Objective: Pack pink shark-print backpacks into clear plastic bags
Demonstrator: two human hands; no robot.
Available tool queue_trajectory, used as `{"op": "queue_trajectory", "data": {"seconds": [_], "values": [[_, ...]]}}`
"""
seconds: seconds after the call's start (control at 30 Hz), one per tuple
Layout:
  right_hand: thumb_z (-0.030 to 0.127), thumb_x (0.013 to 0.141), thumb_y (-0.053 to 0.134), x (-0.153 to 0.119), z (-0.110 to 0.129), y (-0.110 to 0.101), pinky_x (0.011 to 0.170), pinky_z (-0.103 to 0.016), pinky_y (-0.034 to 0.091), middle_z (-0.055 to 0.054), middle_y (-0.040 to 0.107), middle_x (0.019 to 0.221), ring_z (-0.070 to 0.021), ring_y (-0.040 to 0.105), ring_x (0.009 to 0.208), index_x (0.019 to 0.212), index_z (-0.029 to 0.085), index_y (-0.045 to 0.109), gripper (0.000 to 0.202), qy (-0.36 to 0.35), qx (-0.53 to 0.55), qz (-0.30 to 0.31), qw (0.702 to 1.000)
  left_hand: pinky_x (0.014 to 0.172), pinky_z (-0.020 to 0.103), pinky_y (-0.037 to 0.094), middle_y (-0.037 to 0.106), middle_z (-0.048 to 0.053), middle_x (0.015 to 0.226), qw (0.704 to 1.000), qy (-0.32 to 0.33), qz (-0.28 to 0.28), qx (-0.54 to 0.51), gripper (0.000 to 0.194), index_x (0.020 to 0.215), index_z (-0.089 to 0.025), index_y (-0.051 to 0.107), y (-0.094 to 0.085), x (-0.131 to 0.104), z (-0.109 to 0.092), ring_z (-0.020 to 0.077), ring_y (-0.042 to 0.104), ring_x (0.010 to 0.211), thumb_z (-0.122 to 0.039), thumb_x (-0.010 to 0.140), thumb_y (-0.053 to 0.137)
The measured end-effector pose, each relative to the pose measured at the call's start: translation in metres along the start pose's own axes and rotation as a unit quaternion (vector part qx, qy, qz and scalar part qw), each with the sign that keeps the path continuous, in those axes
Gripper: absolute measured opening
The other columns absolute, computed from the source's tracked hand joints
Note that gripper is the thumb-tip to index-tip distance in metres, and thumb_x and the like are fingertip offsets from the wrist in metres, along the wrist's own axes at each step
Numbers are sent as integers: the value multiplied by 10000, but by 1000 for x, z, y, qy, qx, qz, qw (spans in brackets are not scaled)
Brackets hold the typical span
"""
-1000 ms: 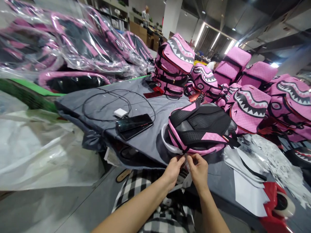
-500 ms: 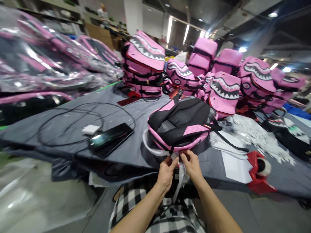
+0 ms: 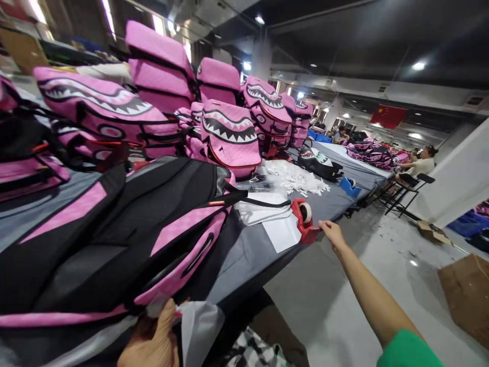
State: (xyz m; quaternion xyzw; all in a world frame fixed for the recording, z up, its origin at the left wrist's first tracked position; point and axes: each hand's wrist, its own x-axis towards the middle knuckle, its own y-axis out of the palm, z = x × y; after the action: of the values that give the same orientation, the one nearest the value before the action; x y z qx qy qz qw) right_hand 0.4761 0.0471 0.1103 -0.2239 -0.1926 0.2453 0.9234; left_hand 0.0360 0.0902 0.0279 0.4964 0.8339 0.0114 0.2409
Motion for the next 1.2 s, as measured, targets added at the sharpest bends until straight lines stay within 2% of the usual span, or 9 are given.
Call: {"op": "queue_trajectory", "data": {"seconds": [0.13,0.37,0.6,0.7,0.8,0.9,0.97,1.07,1.2], "values": [[607,583,662,3,-9,19,586,-285,401,-50,629,557,-197,570,620,564,154,682,454,35,27,30,999,440,174,436,599,-48,623,998,-63,-5,-19,384,771,-178,624,1,-2,-6,105,564,541,-394,509,802],[460,553,731,5,-3,22,548,-260,376,-22,610,518,-150,519,554,529,166,620,315,38,77,9,996,601,275,564,631,-22,653,999,3,43,-1,402,819,-177,627,-4,3,0,174,646,653,-455,595,811],[538,699,700,-56,-5,20,421,-194,282,43,499,527,-105,389,474,646,234,436,407,49,206,7,977,608,272,547,667,-29,705,999,-4,32,-11,394,874,-173,673,-3,3,4,159,635,636,-409,596,823],[545,779,672,-94,10,52,385,-179,213,84,330,504,-95,272,438,636,251,320,481,66,261,80,960,676,286,537,697,-18,768,999,0,23,-23,423,885,-171,689,-1,8,9,160,638,675,-423,579,835],[576,821,641,-146,50,95,394,-188,238,90,279,529,-96,238,450,666,251,361,456,60,306,261,913,741,302,515,720,9,819,999,10,24,-41,471,885,-157,699,2,2,9,172,643,720,-450,547,845],[590,884,590,-197,105,123,451,-210,291,89,334,525,-96,274,467,740,236,450,408,-34,296,506,809,729,294,488,713,30,771,997,29,39,-54,505,850,-135,697,6,-6,4,180,635,716,-484,522,858],[536,913,595,-215,137,137,519,-221,335,67,439,568,-98,364,516,771,216,513,359,-162,225,592,757,687,283,476,702,31,731,995,39,59,-77,503,833,-129,690,9,-7,1,174,620,681,-496,534,860],[448,934,575,-221,168,162,578,-231,360,29,549,663,-115,456,598,760,207,566,297,-343,114,578,732,640,267,462,707,44,727,990,55,74,-104,485,831,-122,692,11,-4,0,162,601,646,-493,566,857],[322,915,574,-220,174,188,571,-245,329,3,611,676,-141,514,602,743,226,581,197,-464,-4,471,751,691,277,480,739,78,819,987,69,80,-122,466,864,-123,711,9,-1,5,189,636,726,-479,598,849]]}}
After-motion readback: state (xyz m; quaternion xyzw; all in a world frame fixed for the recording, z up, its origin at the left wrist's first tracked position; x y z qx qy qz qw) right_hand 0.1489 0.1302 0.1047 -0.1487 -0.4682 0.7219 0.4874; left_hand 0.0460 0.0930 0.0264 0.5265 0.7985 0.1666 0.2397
